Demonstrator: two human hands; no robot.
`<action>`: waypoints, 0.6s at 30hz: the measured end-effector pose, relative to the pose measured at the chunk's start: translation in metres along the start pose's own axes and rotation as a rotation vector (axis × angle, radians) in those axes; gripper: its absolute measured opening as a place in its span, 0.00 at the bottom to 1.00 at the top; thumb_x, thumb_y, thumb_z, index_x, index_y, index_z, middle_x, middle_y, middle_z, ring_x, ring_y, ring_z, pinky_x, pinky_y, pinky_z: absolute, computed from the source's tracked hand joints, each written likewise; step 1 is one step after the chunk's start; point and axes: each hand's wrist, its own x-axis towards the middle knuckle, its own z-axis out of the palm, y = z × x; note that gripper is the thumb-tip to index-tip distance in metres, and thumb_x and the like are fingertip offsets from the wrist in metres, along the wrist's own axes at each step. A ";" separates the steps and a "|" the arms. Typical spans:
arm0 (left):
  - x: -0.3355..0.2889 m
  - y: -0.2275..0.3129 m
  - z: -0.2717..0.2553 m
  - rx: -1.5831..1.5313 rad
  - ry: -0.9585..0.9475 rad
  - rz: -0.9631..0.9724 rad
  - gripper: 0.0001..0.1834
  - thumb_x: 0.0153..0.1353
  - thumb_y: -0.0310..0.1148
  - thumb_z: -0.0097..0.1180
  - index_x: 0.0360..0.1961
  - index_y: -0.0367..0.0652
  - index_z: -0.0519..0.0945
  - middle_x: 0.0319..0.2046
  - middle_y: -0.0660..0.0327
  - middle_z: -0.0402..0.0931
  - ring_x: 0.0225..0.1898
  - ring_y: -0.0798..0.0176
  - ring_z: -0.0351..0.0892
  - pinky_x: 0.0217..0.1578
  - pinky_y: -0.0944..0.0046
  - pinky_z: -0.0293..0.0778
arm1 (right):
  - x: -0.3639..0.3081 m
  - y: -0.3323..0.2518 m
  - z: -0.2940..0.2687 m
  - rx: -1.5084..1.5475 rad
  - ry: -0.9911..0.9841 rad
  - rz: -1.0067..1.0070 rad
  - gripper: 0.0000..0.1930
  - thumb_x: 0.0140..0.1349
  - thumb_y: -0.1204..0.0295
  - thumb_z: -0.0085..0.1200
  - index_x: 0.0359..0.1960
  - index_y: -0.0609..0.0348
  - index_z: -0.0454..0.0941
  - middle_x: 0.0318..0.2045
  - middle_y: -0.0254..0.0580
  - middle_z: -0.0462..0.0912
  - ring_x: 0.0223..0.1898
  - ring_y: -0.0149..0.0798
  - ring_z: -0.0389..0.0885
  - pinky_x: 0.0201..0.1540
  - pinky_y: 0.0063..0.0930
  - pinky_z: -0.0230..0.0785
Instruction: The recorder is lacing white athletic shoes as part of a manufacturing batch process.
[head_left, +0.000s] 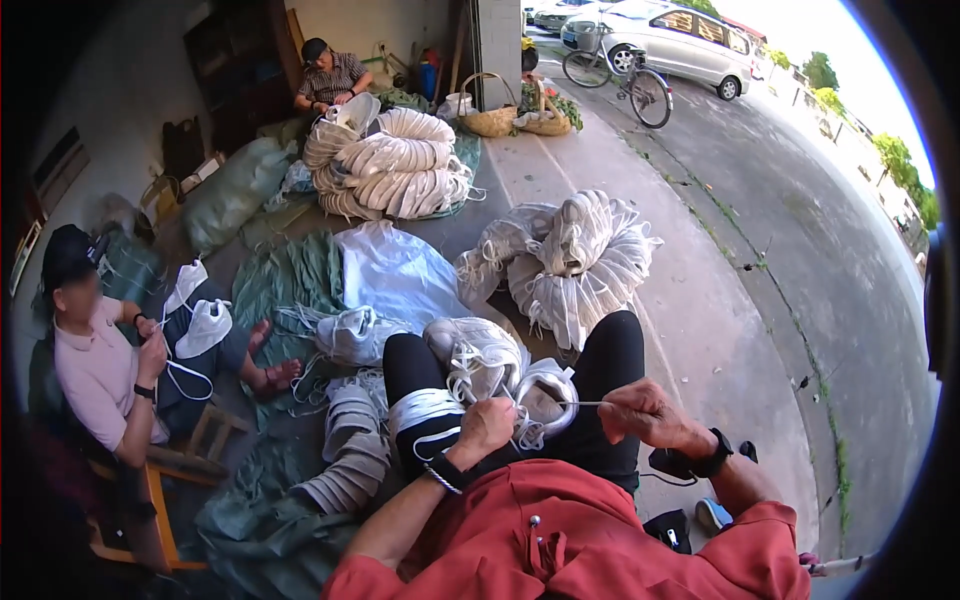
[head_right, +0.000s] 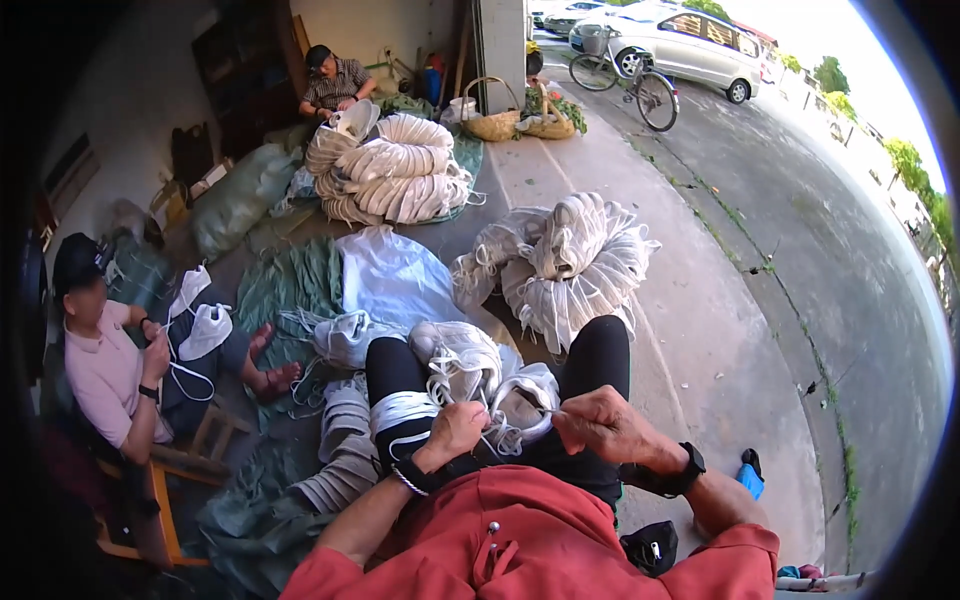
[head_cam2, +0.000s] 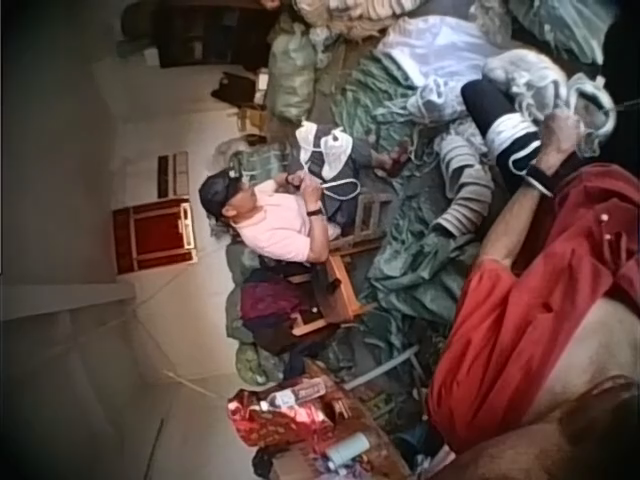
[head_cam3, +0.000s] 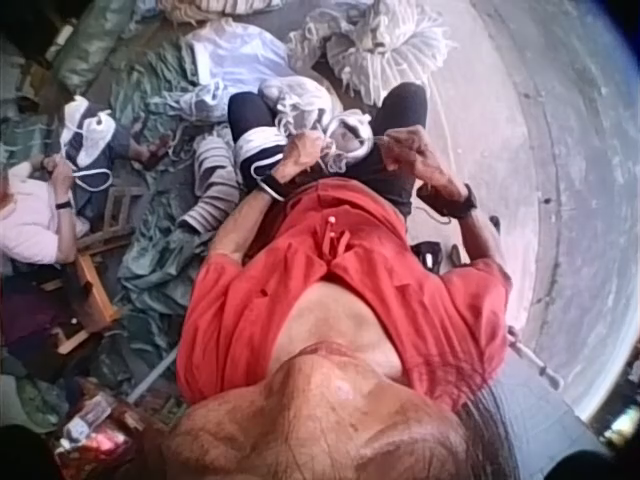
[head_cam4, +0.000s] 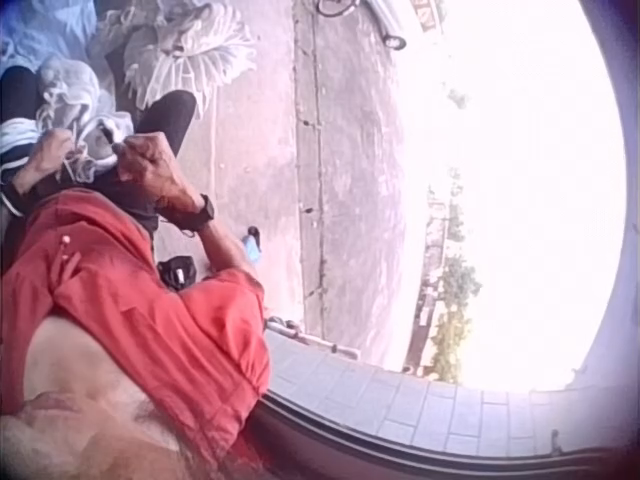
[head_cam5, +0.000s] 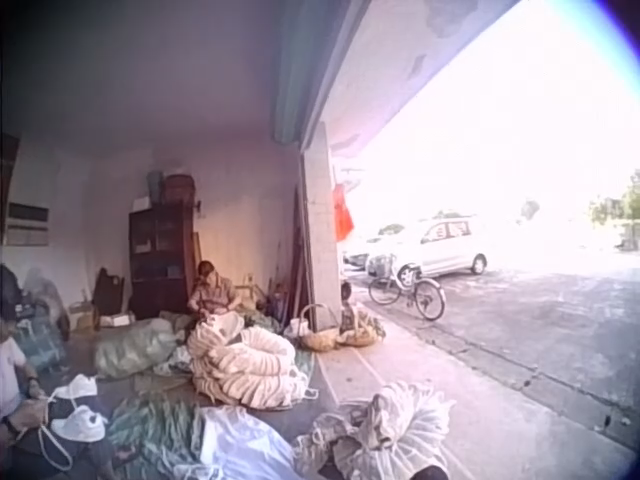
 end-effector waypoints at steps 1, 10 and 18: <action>0.001 -0.003 0.000 0.008 -0.003 -0.009 0.11 0.54 0.34 0.47 0.21 0.39 0.74 0.23 0.48 0.75 0.29 0.44 0.75 0.30 0.50 0.70 | 0.004 -0.003 -0.002 0.007 -0.005 -0.017 0.21 0.65 0.64 0.42 0.16 0.64 0.69 0.13 0.33 0.70 0.18 0.23 0.66 0.22 0.22 0.60; 0.026 0.011 -0.001 -0.086 0.018 -0.112 0.17 0.49 0.46 0.57 0.20 0.41 0.76 0.20 0.50 0.75 0.28 0.48 0.77 0.29 0.53 0.70 | 0.110 0.008 0.027 0.043 -0.160 -0.184 0.20 0.65 0.61 0.42 0.21 0.64 0.72 0.16 0.32 0.74 0.21 0.24 0.71 0.25 0.21 0.63; 0.053 -0.028 0.017 -0.060 0.166 -0.038 0.12 0.51 0.39 0.52 0.20 0.41 0.76 0.15 0.54 0.74 0.18 0.54 0.75 0.21 0.58 0.70 | 0.130 0.012 0.029 0.087 -0.116 -0.114 0.19 0.65 0.61 0.42 0.23 0.63 0.75 0.18 0.34 0.76 0.22 0.27 0.72 0.25 0.23 0.66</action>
